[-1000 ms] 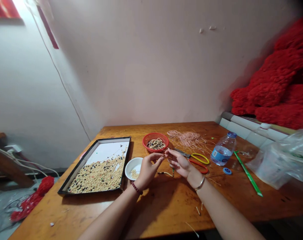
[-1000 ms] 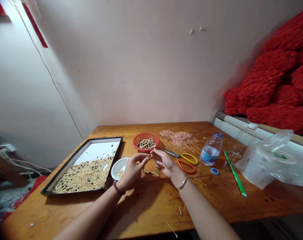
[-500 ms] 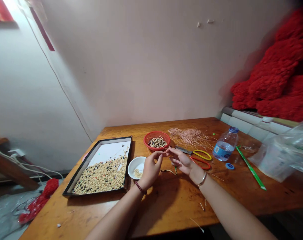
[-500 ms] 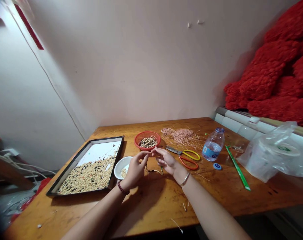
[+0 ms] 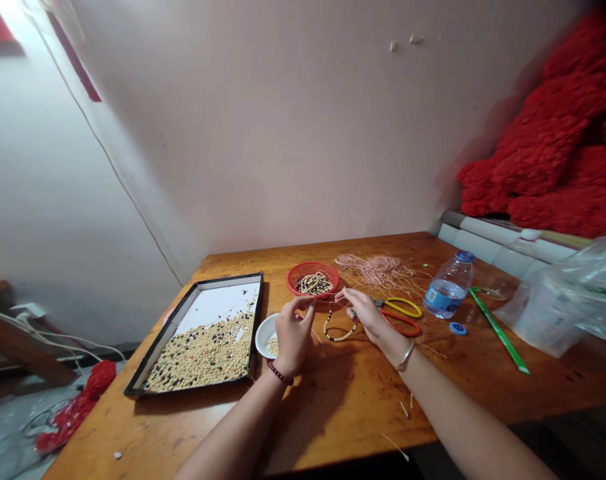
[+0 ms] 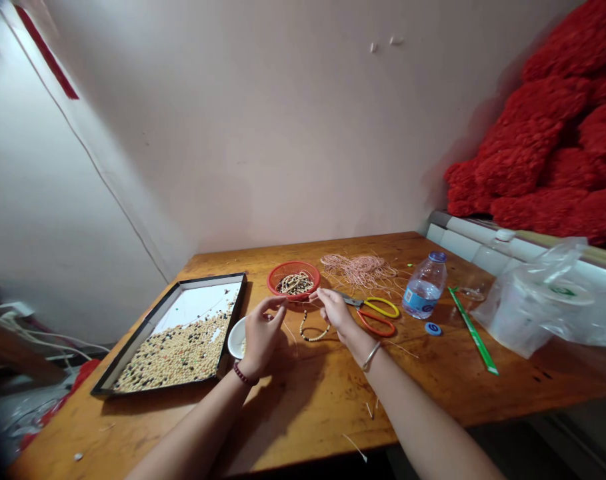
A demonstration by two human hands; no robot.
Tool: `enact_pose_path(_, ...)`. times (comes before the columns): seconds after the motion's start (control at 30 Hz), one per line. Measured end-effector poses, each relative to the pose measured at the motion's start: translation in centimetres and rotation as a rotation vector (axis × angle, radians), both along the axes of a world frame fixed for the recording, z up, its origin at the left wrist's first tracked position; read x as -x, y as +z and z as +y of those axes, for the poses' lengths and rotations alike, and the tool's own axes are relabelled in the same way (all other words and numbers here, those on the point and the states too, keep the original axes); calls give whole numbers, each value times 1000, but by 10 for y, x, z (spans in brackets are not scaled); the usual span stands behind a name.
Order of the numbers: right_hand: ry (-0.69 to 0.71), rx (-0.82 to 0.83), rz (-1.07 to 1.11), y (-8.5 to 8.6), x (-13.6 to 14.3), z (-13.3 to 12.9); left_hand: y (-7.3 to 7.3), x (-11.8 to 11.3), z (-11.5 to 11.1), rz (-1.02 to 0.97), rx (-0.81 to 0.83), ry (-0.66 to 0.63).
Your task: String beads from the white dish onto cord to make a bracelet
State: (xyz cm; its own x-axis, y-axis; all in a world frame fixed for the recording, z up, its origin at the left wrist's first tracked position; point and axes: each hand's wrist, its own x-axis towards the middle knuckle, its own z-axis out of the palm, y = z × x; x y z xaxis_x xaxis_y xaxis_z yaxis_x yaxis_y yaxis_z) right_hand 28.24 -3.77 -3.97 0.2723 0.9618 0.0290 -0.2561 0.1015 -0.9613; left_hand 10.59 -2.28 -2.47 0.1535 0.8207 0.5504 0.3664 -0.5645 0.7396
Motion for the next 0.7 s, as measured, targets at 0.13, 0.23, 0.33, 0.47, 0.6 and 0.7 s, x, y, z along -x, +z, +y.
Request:
enact_pose_path(0.13,-40,-38,15,0,-1,2,-1,4,3,240,-152,6)
enact_pose_path(0.23,-81,-68,30,2,-3,2,-2,4,4,386,-206,-27)
enact_pose_path(0.33,-58,-87,65,4,-3,0,0,2,2,283,-136,-88)
enact_pose_path(0.47,-15,-95,141,4,-4,0,2,-5,1,-119,198,-335)
enact_pose_path(0.6,-91,-64,155,3,-7,1,-4,-10,10,-495,540,-518)
enact_pose_path(0.7,-137,-23,148,2,-9,3,-6,-11,16,-721,717,-497)
